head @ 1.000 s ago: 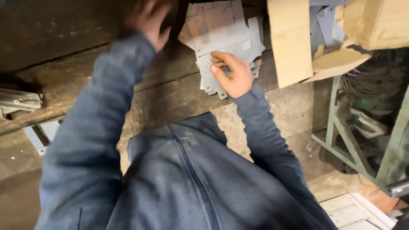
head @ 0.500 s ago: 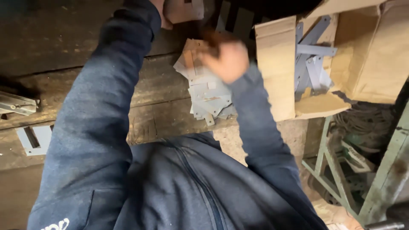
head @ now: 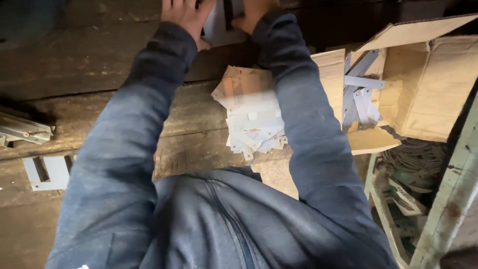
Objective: Organizing and inspecting metal motor laminations on a workbench.
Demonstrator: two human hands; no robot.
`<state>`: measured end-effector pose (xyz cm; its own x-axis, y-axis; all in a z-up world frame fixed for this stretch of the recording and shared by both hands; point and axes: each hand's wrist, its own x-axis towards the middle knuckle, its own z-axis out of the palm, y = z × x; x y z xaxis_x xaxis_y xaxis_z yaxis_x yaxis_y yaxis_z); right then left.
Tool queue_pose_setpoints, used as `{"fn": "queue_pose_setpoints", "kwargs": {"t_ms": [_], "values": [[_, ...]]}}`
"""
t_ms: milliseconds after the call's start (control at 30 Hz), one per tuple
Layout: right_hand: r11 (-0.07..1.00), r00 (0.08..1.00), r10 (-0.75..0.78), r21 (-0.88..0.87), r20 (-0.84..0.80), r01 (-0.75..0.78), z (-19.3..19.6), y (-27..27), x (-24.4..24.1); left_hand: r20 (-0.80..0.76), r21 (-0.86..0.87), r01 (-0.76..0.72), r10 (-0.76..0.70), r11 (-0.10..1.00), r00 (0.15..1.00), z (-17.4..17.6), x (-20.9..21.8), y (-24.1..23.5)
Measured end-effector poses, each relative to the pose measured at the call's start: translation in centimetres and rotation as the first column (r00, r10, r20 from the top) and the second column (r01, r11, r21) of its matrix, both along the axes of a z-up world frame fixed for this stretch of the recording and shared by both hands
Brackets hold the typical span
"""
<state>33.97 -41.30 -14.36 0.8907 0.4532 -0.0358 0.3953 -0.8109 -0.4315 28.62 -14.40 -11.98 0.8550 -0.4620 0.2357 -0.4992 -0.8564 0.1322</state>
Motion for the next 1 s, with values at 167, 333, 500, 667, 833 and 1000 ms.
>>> {"fn": "queue_pose_setpoints", "kwargs": {"t_ms": [167,333,500,667,833,1000], "values": [[0.958,0.954,0.093,0.237,0.283,-0.164,1.6,-0.5,-3.1,-0.166,-0.560,-0.170,0.091,0.811,0.982,-0.7,-3.8,4.4],[0.943,0.982,0.040,0.318,0.187,-0.099,8.3,3.6,-9.2,-0.501,-0.733,-0.365,-0.093,0.574,0.860,-0.4,-8.9,5.3],[0.910,0.982,-0.069,0.415,0.174,-0.010,13.4,8.3,-18.8,-0.328,-0.707,-0.295,0.071,0.643,0.942,6.8,-18.7,7.7],[0.820,1.000,-0.013,0.572,-0.005,0.013,12.6,13.0,-29.3,-0.415,-0.649,-0.353,0.075,0.674,0.907,8.7,-29.8,11.8],[0.788,0.984,-0.085,0.594,-0.156,0.162,8.0,16.0,-34.8,-0.479,-0.754,-0.449,0.066,0.479,0.875,3.1,-36.1,12.5],[0.605,0.929,-0.124,0.715,-0.349,0.350,5.2,17.5,-35.9,-0.455,-0.870,-0.436,-0.036,0.232,0.890,1.0,-34.6,10.7]]}}
